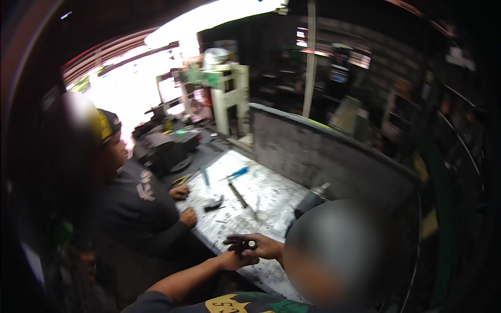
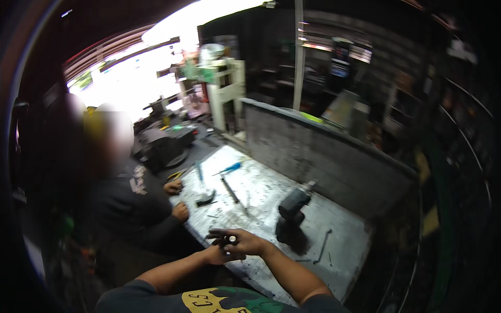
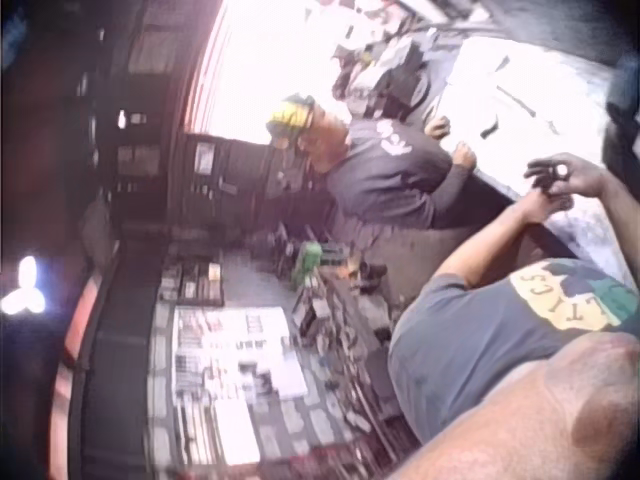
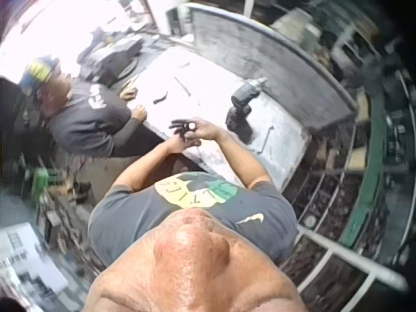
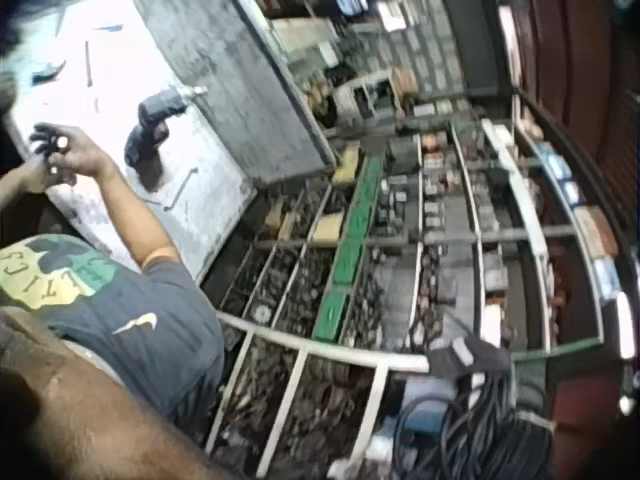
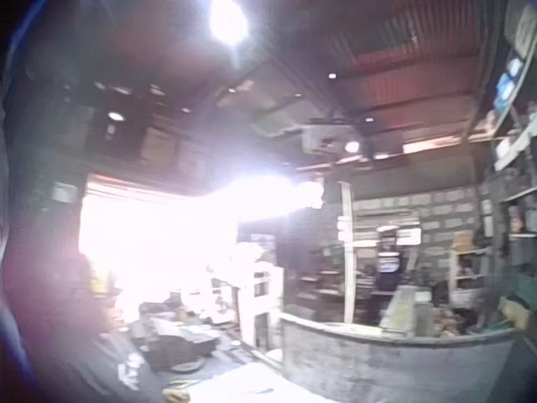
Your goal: The person assembles a small metal component using pliers and a drill. They repeatedly open and close the pliers to adjust the part and use the drill to tighten or loosen a screw.
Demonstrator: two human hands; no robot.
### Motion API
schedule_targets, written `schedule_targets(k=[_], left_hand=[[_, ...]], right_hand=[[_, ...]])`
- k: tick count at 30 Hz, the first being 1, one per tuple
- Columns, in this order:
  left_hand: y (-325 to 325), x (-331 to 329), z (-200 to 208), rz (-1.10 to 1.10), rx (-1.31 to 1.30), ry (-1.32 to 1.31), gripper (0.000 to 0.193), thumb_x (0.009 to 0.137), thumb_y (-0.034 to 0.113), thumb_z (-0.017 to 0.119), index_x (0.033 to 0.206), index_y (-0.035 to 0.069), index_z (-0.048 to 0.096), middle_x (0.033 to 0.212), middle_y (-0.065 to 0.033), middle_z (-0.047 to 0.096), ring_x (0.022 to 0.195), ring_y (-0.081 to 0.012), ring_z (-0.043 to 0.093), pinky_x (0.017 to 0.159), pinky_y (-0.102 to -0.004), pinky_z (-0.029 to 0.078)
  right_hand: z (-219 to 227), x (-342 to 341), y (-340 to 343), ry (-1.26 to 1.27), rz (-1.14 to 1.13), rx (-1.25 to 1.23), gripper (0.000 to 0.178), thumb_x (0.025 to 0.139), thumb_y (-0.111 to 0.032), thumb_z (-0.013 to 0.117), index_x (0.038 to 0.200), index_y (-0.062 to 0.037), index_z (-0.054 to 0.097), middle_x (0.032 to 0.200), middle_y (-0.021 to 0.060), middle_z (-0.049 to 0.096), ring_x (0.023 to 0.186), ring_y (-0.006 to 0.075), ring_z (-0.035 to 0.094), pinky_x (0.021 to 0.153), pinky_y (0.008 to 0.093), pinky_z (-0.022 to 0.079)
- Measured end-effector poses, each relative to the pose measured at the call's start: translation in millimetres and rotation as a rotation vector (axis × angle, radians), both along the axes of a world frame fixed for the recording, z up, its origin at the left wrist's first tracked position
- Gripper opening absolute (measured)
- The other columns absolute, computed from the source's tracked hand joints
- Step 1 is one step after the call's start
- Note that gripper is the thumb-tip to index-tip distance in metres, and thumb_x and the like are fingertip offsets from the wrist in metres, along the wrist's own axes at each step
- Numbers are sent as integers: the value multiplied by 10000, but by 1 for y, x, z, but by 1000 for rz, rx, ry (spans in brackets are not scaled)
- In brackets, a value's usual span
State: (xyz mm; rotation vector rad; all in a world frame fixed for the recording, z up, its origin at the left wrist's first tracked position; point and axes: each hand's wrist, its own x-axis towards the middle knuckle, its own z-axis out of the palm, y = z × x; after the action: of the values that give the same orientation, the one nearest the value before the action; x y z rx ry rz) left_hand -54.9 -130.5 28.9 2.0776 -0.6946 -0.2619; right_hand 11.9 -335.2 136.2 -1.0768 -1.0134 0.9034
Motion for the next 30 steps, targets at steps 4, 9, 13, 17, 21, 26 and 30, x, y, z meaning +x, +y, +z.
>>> schedule_targets(k=[4, 9, 13, 17, 21, 26, 30], left_hand=[[-46, -33, -9, 435, -216, -83, 300, 960, 123, 683, 1241, 20, 692, 1210, -184, 723, 1152, -277, 701, 976, -413, 555], [-56, -64, -2, 618, -293, 27, 624, 932, 352, 803, 1437, 77, 559, 1335, -210, 671, 1194, -354, 691, 1016, -451, 548], [-25, -51, 25, 405, -186, -27, 499, 899, 424, 823, 1265, 121, 670, 1176, -168, 745, 1113, -358, 718, 937, -453, 582], [-62, -62, 35, 830, 186, -56, 324, 888, 349, 761, 1050, 70, 742, 880, -179, 757, 851, -434, 738, 784, -498, 607], [-71, -63, 41, 824, 321, -15, 584, 848, 463, 795, 1269, 89, 641, 1105, -216, 735, 1023, -419, 721, 906, -501, 591], [-22, -39, 47, 412, 63, -99, 548, 866, 330, 863, 1275, 44, 637, 1199, -211, 720, 1071, -386, 721, 945, -456, 566], [-17, -34, 34, 640, 202, 30, 379, 864, 302, 801, 1148, 77, 692, 992, -224, 752, 964, -444, 723, 886, -473, 579]], right_hand=[[-6, -51, 18, -303, -830, -258, 769, 803, -212, 932, 1445, 2, 568, 1164, 140, 743, 1021, 195, 719, 878, 351, 600], [21, -5, 30, -254, -11, -225, 600, 757, -215, 945, 1263, -20, 688, 1043, 48, 719, 961, 152, 690, 871, 304, 559], [9, 28, 19, 75, 393, -206, 732, 810, -222, 908, 1418, 28, 586, 1075, 68, 694, 919, 140, 687, 841, 310, 581], [-17, -44, 5, -251, -720, 33, 691, 853, -138, 872, 1437, 26, 541, 1107, 93, 681, 1015, 158, 651, 849, 290, 551], [-2, -38, 12, -416, -639, -20, 421, 794, -139, 927, 1105, -17, 671, 908, 37, 695, 790, 91, 632, 722, 265, 516], [7, 30, 0, -95, -72, 11, 604, 819, -185, 901, 1327, -35, 610, 1001, 27, 648, 833, 105, 629, 777, 276, 543], [-17, -49, 4, -220, -616, -112, 888, 846, -134, 914, 1552, -5, 392, 1242, 131, 647, 1106, 215, 665, 1006, 360, 567]])
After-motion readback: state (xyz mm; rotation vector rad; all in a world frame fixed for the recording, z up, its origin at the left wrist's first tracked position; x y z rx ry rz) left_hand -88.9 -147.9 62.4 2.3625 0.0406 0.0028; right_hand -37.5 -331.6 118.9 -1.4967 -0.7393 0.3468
